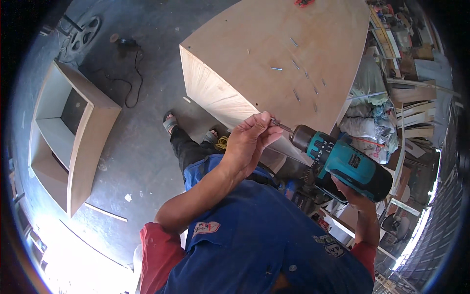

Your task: The person positions and aligns wood panels, then uses a power drill to drive screws into the panels to assemble a wooden cabinet.

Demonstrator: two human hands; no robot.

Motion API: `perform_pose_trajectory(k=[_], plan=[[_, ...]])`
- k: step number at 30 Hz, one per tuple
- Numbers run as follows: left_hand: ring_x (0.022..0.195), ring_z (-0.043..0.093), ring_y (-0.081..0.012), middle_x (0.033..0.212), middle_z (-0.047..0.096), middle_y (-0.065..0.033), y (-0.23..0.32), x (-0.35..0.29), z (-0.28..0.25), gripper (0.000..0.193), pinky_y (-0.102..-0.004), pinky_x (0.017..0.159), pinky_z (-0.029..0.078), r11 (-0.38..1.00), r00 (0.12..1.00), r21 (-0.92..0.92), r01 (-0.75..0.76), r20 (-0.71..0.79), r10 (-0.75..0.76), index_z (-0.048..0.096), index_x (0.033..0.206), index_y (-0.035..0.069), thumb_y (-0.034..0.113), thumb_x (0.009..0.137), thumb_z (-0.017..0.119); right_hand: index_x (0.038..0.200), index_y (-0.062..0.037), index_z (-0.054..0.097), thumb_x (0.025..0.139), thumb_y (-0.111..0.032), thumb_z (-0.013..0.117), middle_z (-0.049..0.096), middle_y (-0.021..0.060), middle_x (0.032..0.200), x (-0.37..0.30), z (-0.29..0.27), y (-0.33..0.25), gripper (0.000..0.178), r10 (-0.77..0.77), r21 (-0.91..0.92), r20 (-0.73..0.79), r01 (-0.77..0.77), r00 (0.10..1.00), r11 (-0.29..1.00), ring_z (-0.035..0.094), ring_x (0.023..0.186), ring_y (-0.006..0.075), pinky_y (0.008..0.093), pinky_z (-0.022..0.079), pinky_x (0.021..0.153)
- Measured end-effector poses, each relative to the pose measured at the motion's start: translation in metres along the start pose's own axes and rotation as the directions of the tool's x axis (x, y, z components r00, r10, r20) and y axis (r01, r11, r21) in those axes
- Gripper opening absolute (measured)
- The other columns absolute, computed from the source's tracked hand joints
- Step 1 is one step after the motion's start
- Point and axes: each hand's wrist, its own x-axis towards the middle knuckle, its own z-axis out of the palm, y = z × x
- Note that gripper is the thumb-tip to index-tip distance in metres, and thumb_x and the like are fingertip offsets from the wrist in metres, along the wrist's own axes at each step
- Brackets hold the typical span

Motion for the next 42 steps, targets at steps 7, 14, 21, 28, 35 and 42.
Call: perform_pose_trajectory(k=[7,14,21,28,35,42], plan=[[0.09,0.07,-0.0118,0.102,0.07,-0.0044,-0.003,0.01,0.008,0.021,-0.0251,0.089,0.06,0.993,0.998,-0.118,0.009,0.059,-0.002,0.065,0.105,0.007,0.028,0.106,0.059,0.116,-0.0062,0.074,0.088,-0.008,0.08,0.076,0.0066,0.113,0.017,-0.01,0.002,0.029,-0.45,-0.347,0.093,0.453,0.888,0.821,0.073,0.103,0.0162,0.0303,0.056,0.091],[0.091,0.07,-0.012,0.1,0.069,-0.0037,0.0,0.011,0.004,0.021,-0.0262,0.09,0.06,0.987,0.999,-0.16,0.008,0.053,0.001,0.064,0.105,0.009,0.029,0.106,0.059,0.117,-0.0042,0.072,0.086,-0.007,0.082,0.076,0.0063,0.107,0.018,-0.019,0.005,0.032,-0.413,-0.781,0.485,0.594,0.771,0.192,0.073,0.095,0.0147,0.0311,0.058,0.086],[0.091,0.07,-0.0121,0.099,0.069,-0.0018,-0.007,0.017,0.005,0.019,-0.0259,0.09,0.059,0.988,0.999,-0.155,0.014,0.031,-0.009,0.063,0.11,0.01,0.028,0.107,0.058,0.118,-0.0035,0.07,0.087,-0.007,0.082,0.075,0.0069,0.106,0.026,-0.016,-0.015,0.033,-0.316,-0.355,0.088,0.326,0.945,0.876,0.073,0.093,0.0148,0.0308,0.058,0.085],[0.091,0.07,-0.0111,0.099,0.069,-0.0018,-0.011,0.02,0.008,0.02,-0.026,0.089,0.058,0.971,0.995,-0.236,-0.021,0.087,0.043,0.063,0.109,0.01,0.03,0.107,0.058,0.119,-0.004,0.068,0.089,-0.007,0.08,0.071,0.0008,0.083,0.031,-0.015,-0.028,0.032,0.055,-0.007,-0.026,-0.055,0.998,0.998,0.063,0.065,0.0072,0.0249,0.053,0.062],[0.093,0.07,-0.0126,0.101,0.071,-0.0041,-0.01,0.022,0.007,0.022,-0.0279,0.089,0.058,0.958,0.991,-0.283,-0.051,0.105,0.084,0.065,0.108,0.009,0.031,0.107,0.058,0.114,-0.006,0.071,0.089,-0.011,0.081,0.069,-0.0017,0.076,0.03,-0.021,-0.025,0.028,0.004,-0.142,0.001,-0.004,1.0,0.99,0.059,0.061,0.0051,0.0234,0.049,0.058],[0.096,0.068,-0.0109,0.104,0.069,-0.0027,-0.012,0.016,0.008,0.025,-0.0265,0.09,0.057,0.967,0.997,-0.248,0.051,0.067,-0.036,0.063,0.117,0.009,0.031,0.109,0.054,0.113,-0.006,0.072,0.087,-0.012,0.084,0.071,-0.001,0.08,0.036,-0.017,-0.041,0.029,0.016,-0.121,0.006,-0.015,1.0,0.992,0.061,0.064,0.0054,0.0234,0.051,0.059]])
